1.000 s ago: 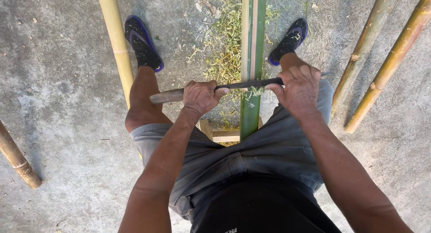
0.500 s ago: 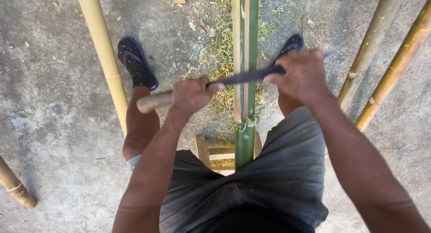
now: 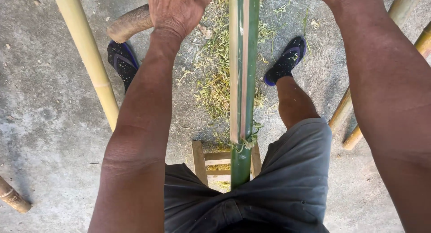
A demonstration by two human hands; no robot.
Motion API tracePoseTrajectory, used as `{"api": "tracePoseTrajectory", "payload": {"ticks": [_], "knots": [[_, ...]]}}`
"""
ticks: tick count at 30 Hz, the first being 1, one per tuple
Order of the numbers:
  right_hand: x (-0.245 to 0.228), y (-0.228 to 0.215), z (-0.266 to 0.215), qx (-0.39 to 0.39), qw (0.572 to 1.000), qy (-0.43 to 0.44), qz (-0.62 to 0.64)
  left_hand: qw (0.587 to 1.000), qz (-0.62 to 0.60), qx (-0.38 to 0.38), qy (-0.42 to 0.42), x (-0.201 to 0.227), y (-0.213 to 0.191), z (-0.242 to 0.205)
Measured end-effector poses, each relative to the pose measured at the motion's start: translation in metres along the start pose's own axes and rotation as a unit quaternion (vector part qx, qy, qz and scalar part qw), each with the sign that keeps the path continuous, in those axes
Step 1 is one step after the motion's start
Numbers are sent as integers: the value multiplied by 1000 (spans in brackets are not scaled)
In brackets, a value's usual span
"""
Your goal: Using a large knife to shave the outer layer off a bamboo pole to smooth it.
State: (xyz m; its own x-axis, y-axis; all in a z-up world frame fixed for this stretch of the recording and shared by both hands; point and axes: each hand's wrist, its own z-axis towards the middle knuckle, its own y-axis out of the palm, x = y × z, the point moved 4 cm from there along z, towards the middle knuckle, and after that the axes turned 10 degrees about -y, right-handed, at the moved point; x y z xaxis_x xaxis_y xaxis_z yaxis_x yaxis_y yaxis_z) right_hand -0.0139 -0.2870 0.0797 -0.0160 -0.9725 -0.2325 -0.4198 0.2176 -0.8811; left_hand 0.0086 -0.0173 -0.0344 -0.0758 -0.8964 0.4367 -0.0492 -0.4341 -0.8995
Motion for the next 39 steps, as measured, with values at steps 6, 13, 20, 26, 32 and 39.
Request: {"api": "tracePoseTrajectory", "payload": {"ticks": [6, 13, 20, 26, 32, 39], "knots": [[-6, 0, -13, 17, 999, -23, -42, 998, 32, -61, -12, -3, 1, -47], [23, 55, -74, 240, 918, -254, -188, 998, -10, -10, 62, 7, -32, -108], [17, 6, 18, 67, 984, -90, -139, 994, 63, -93, -4, 4, -7, -12], [54, 29, 13, 151, 959, -133, -201, 998, 46, 15, 39, 4, -13, -13], [32, 46, -68, 249, 914, -246, -203, 993, 14, 32, 109, 6, -21, -86], [22, 69, -120, 205, 932, -236, -181, 994, 8, -103, 29, 5, -10, -148]]}}
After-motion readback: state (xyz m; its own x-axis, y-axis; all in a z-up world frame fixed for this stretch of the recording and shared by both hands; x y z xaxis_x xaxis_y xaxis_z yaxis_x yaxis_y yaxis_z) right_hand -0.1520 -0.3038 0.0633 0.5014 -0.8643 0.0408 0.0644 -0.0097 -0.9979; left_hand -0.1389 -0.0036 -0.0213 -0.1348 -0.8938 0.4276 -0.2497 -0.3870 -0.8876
